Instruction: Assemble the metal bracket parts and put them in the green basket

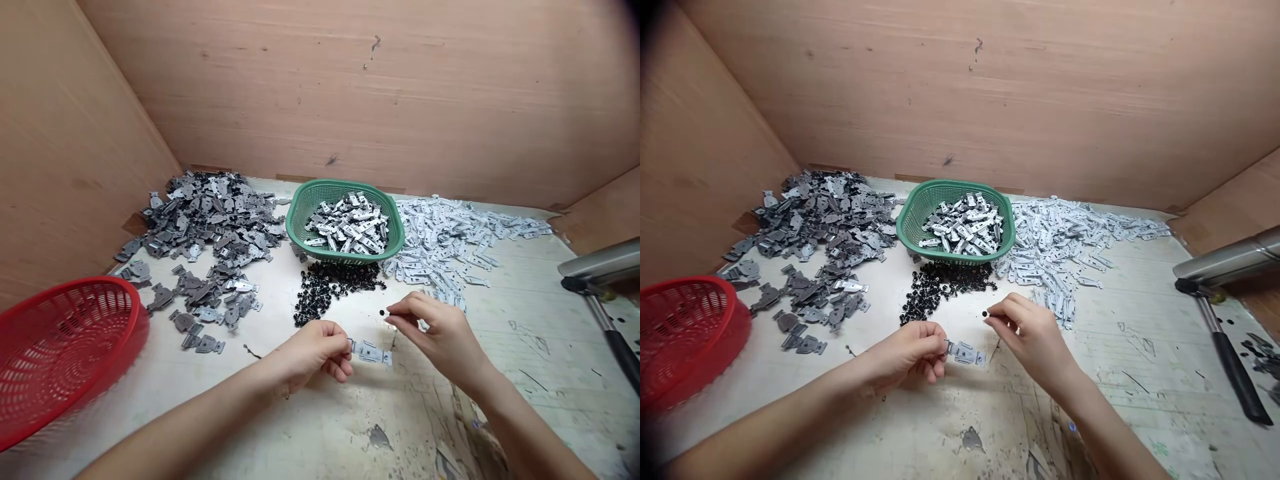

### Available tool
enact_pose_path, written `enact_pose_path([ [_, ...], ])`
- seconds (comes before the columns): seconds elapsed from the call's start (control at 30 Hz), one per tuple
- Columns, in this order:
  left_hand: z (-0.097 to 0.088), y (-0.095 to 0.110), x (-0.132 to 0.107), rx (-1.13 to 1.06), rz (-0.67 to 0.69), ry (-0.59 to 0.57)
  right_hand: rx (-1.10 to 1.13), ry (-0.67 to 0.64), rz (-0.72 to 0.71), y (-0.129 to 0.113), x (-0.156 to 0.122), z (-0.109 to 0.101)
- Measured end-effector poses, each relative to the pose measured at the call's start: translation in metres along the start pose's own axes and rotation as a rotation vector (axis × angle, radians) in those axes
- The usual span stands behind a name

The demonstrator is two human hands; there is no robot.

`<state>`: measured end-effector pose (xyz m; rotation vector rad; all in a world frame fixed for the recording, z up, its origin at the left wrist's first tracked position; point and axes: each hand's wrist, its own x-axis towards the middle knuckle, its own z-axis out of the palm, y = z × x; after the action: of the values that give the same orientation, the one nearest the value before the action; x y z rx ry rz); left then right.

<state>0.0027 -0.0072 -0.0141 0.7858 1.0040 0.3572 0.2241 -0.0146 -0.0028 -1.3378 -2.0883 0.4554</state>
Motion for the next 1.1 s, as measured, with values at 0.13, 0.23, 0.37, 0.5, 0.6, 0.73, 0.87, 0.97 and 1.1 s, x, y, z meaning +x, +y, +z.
enact_pose_path([
  [0.13,0.001,0.002,-0.002,-0.018,-0.004,0.007,0.132,0.043,-0.108,-0.028,-0.006,0.011],
  [0.23,0.002,0.003,-0.004,-0.024,0.029,0.012,0.13,0.124,-0.179,-0.04,-0.007,0.025],
  [0.37,0.002,0.002,-0.005,-0.023,0.087,0.037,0.103,0.138,-0.204,-0.041,-0.008,0.037],
  [0.5,0.002,0.001,-0.005,-0.018,0.106,0.052,0.048,0.133,-0.214,-0.04,-0.009,0.038],
  [0.6,0.003,0.002,-0.005,-0.027,0.097,0.07,0.004,0.147,-0.235,-0.041,-0.009,0.037],
  [0.73,0.005,0.003,-0.006,-0.024,0.09,0.09,-0.027,0.133,-0.247,-0.043,-0.009,0.035],
  [0.87,0.005,0.002,-0.006,0.027,0.101,0.111,-0.056,0.095,-0.291,-0.042,-0.009,0.03],
  [0.97,0.004,0.001,-0.006,0.089,0.107,0.126,-0.045,0.087,-0.32,-0.035,-0.004,0.019],
  [1.1,0.003,0.002,-0.006,0.21,0.088,0.139,-0.177,0.092,-0.212,-0.003,0.004,0.005],
])
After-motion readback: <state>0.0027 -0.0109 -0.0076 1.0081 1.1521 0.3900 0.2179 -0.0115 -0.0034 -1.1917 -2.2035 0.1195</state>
